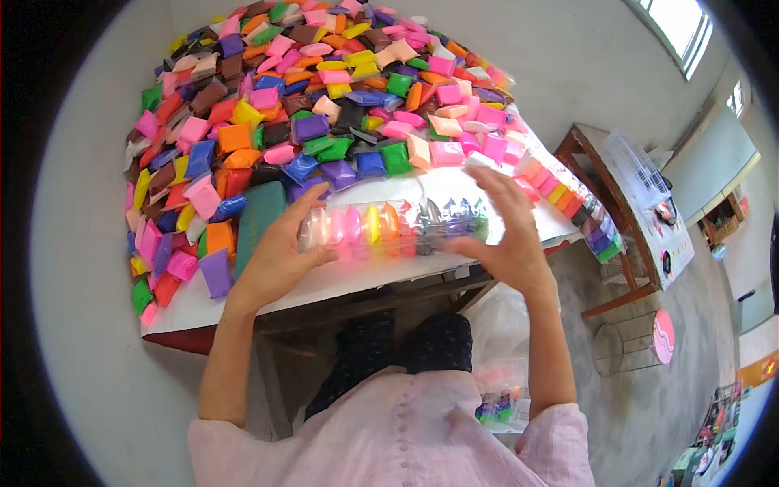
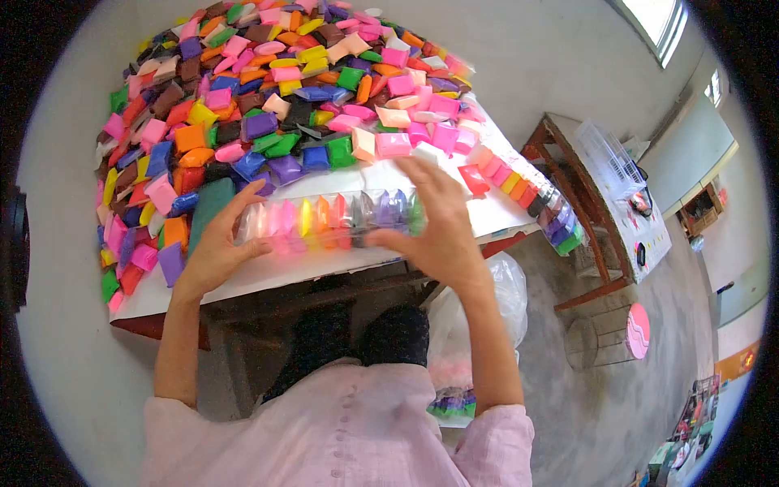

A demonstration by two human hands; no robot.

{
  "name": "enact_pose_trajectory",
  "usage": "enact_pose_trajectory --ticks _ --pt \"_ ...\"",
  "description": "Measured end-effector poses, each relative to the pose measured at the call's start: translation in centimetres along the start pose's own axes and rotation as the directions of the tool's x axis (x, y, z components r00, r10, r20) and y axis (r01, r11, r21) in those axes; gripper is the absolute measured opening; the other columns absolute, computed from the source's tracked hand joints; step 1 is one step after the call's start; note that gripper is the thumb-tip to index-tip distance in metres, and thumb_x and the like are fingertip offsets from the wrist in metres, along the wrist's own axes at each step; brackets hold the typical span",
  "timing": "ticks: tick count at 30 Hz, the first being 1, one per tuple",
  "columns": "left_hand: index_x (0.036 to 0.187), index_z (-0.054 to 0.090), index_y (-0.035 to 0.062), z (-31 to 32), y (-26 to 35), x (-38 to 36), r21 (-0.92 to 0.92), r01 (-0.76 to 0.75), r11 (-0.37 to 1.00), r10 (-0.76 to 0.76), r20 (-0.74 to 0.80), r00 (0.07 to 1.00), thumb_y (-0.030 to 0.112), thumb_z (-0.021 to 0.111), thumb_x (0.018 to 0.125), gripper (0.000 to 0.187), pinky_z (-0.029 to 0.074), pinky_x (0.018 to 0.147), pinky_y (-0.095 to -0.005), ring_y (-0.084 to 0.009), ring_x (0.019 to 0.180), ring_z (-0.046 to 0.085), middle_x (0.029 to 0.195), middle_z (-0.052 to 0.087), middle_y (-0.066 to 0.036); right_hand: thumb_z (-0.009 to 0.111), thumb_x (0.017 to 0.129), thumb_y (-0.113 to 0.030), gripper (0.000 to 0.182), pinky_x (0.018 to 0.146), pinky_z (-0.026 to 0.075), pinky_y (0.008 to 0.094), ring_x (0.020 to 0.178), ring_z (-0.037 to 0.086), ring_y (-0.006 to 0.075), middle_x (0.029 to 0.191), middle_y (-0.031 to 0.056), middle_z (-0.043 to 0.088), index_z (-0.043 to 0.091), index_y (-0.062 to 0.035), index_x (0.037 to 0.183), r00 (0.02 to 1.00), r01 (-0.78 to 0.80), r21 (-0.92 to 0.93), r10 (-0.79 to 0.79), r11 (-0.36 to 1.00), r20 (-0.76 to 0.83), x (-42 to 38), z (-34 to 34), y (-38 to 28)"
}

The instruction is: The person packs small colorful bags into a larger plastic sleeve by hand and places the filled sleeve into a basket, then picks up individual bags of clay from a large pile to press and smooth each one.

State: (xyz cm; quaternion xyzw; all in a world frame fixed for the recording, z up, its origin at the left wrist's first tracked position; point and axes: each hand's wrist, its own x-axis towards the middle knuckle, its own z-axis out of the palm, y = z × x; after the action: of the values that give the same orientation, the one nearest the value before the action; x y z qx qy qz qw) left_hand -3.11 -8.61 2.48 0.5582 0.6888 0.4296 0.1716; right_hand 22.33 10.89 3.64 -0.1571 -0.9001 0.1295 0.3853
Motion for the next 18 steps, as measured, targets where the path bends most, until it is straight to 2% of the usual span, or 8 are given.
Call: enact_pose_trajectory --ticks 1,3,6,9,12,15,17,18 --pt "0.147 0.039 0.007 -0.1 -0.2 0.1 -0.015 0.001 1.0 -0.001 0.004 1.0 0.022 0.08 0.077 0.083 0.039 0.103 -0.0345 -0.0253 0.118 0.052 0.132 0.054 -0.017 0.09 0.059 -0.031 0.092 0.104 0.041 0.0449 0.126 0.051 0.0319 0.138 0.0148 0.052 0.05 -0.0085 0.139 0.994 0.105 -0.072 -0.103 0.992 0.029 1.2 0.6 -1.6" --pt "0.148 0.038 0.0074 0.0 -0.8 0.3 -0.046 0.0 0.999 0.0 0.012 1.0 0.022 0.08 0.077 0.083 0.041 0.1 -0.0347 -0.0244 0.111 0.055 0.129 0.057 -0.016 0.087 0.064 -0.035 0.086 0.102 0.041 0.046 0.12 0.054 0.0338 0.131 0.0148 0.057 0.052 -0.0078 0.137 0.978 0.188 -0.067 -0.181 0.98 0.1 3.0 2.9 -2.7" --pt "0.149 0.036 0.0067 -0.1 -1.3 0.3 -0.146 0.041 0.988 -0.035 0.041 0.999 0.012 0.08 0.076 0.086 0.04 0.103 -0.0321 -0.0175 0.115 0.052 0.13 0.053 -0.013 0.082 0.07 -0.039 0.076 0.099 0.043 0.045 0.113 0.058 0.0336 0.122 0.0139 0.061 0.054 -0.0074 0.134 0.877 -0.036 -0.166 0.111 0.985 0.468 4.1 4.3 -3.0" --pt "0.149 0.037 0.0065 0.1 -1.4 0.2 0.003 -0.005 1.0 0.005 0.021 1.0 0.011 0.079 0.076 0.084 0.042 0.1 -0.0312 -0.0173 0.112 0.054 0.129 0.054 -0.011 0.078 0.074 -0.042 0.07 0.097 0.045 0.0431 0.109 0.059 0.0327 0.117 0.0132 0.064 0.057 -0.0075 0.13 0.912 0.035 -0.121 0.018 0.992 0.41 2.7 4.0 -1.6" --pt "0.149 0.037 0.0071 -0.4 -0.6 0.5 0.152 -0.003 0.988 -0.01 0.09 0.996 0.015 0.08 0.075 0.086 0.041 0.102 -0.0305 -0.0184 0.115 0.053 0.133 0.054 -0.01 0.079 0.074 -0.036 0.067 0.099 0.044 0.0413 0.116 0.058 0.0314 0.125 0.0115 0.062 0.058 -0.0105 0.132 0.935 0.097 -0.13 -0.045 0.987 0.353 1.8 3.0 -0.4" --pt "0.148 0.038 0.0073 -1.1 -1.4 0.8 0.093 -0.012 0.996 -0.004 0.171 0.985 0.018 0.08 0.073 0.086 0.038 0.106 -0.0316 -0.0201 0.123 0.051 0.138 0.053 -0.01 0.081 0.073 -0.026 0.067 0.107 0.038 0.0426 0.125 0.052 0.0302 0.133 0.0097 0.059 0.057 -0.013 0.135 0.928 0.062 -0.153 -0.001 0.986 0.372 1.2 1.3 0.2" --pt "0.146 0.039 0.0027 -1.8 -1.6 0.9 0.01 -0.056 0.998 0.053 0.207 0.977 0.02 0.078 0.074 0.084 0.037 0.108 -0.0341 -0.0269 0.126 0.051 0.14 0.052 -0.017 0.082 0.071 -0.024 0.07 0.11 0.034 0.0435 0.128 0.049 0.0301 0.136 0.0097 0.057 0.056 -0.0134 0.136 0.919 0.062 -0.189 0.018 0.98 0.395 1.0 0.5 0.5" --pt "0.145 0.039 0.0004 -2.0 -1.5 0.9 -0.032 -0.076 0.997 0.081 0.222 0.972 0.021 0.077 0.075 0.083 0.037 0.109 -0.0354 -0.0302 0.128 0.051 0.14 0.051 -0.02 0.084 0.067 -0.028 0.079 0.113 0.03 0.0457 0.131 0.046 0.0304 0.138 0.0112 0.054 0.053 -0.0134 0.138 0.91 0.015 -0.234 0.084 0.972 0.407 1.2 0.3 0.2"
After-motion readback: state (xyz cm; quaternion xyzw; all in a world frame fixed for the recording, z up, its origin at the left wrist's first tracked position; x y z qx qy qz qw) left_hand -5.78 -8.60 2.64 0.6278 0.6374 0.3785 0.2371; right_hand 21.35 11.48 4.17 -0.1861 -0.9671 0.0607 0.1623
